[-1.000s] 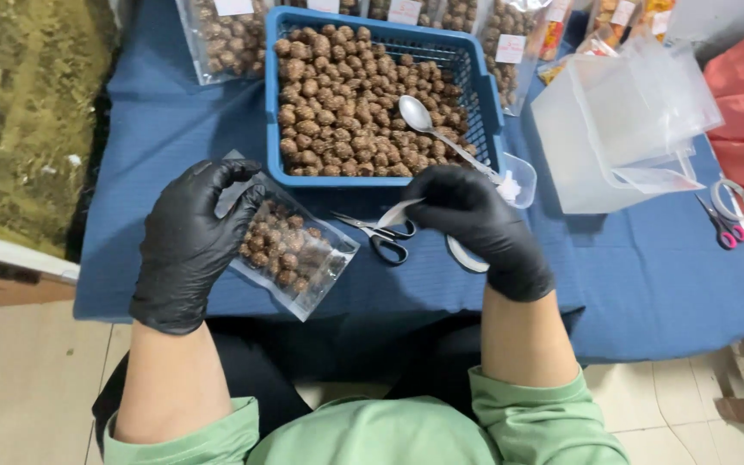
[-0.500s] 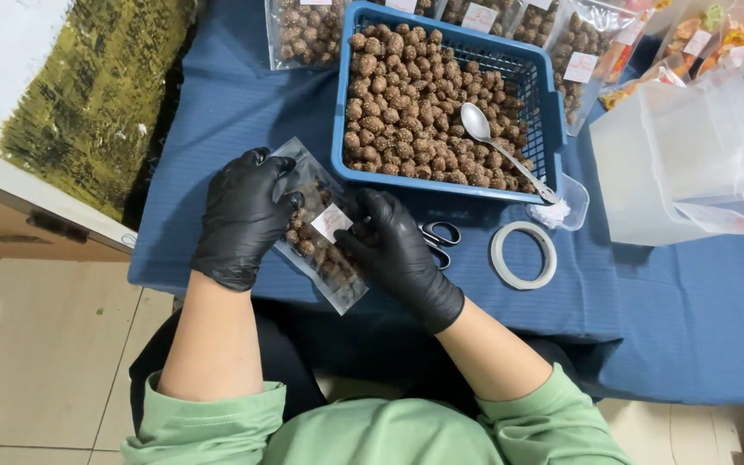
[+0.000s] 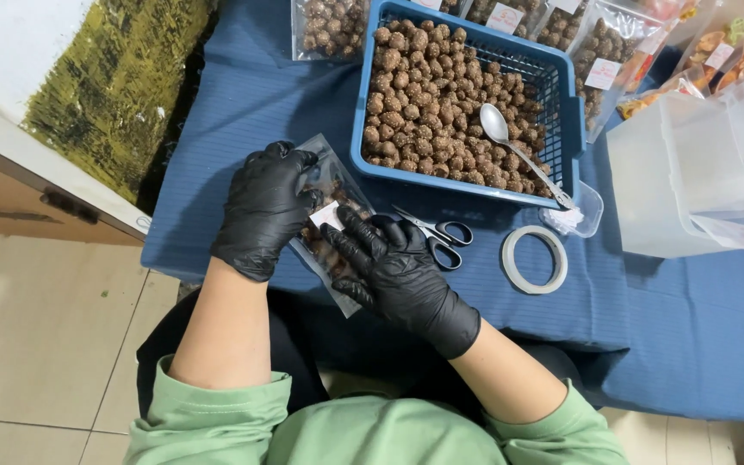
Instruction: The person scoops small brown round food items from a blue basket into clear plastic bags using a metal spoon, then seals the bags and applies a label. The process is repeated for multiple bags on a blue-covered table.
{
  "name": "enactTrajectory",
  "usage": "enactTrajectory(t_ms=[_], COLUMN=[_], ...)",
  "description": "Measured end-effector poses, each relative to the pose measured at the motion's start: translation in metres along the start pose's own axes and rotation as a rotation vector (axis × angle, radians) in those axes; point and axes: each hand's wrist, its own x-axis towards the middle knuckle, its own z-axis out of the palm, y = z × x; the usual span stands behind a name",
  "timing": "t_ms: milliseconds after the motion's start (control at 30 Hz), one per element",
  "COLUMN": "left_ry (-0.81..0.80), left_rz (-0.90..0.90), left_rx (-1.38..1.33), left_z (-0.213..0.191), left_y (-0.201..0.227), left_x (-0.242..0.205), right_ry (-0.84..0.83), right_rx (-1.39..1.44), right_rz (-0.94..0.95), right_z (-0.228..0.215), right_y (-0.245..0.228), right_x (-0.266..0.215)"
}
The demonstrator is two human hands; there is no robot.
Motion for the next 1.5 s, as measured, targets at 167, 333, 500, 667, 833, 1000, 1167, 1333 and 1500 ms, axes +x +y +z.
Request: enactTrajectory(t_ms=[167, 333, 500, 667, 833, 1000, 1167, 1333, 1500], left_ry=[-0.030, -0.013, -0.054, -0.036, -0.046, -0.042, -0.005, 0.039, 0.052], left_rz=[-0.018, 0.017, 0.001, -0.002, -0.004, -0.004, 0.018, 0.058, 0.066], left_rx=[-0.002, -0.026, -0.020, -0.059, -0.024, -0.029, -0.032, -0.037, -0.031], left_z=[-0.006, -0.008, -0.007, -0.001, -0.001, 0.004, 0.006, -0.003, 0.003], left_y=[0.005, 0.004, 0.007, 0.002, 0.005, 0.002, 0.000, 0.007, -0.003], left_x=[-0.002, -0.002, -0.001, -0.001, 0.001, 0.001, 0.002, -0.001, 0.001], right_ry=[-0.131, -0.186, -0.198, -0.162, -0.156, -0.194, -0.195, -0.200, -0.195], right_rx=[-0.052, -0.012, -0.042, -0.088, -0.086, -0.094, -0.112, -0.038, -0.024], right_rz=[0.062, 0.097, 0.097, 0.076, 0.068, 0.091, 0.088, 0.094, 0.120], right_z=[0.013, 0.008, 0.010, 0.009, 0.019, 0.014, 0.012, 0.007, 0.008], right_y=[-0.002, -0.006, -0.005, 0.001, 0.005, 0.003, 0.001, -0.001, 0.001], right_x=[-0.004, -0.002, -0.004, -0.001, -0.001, -0.002, -0.003, -0.002, 0.000])
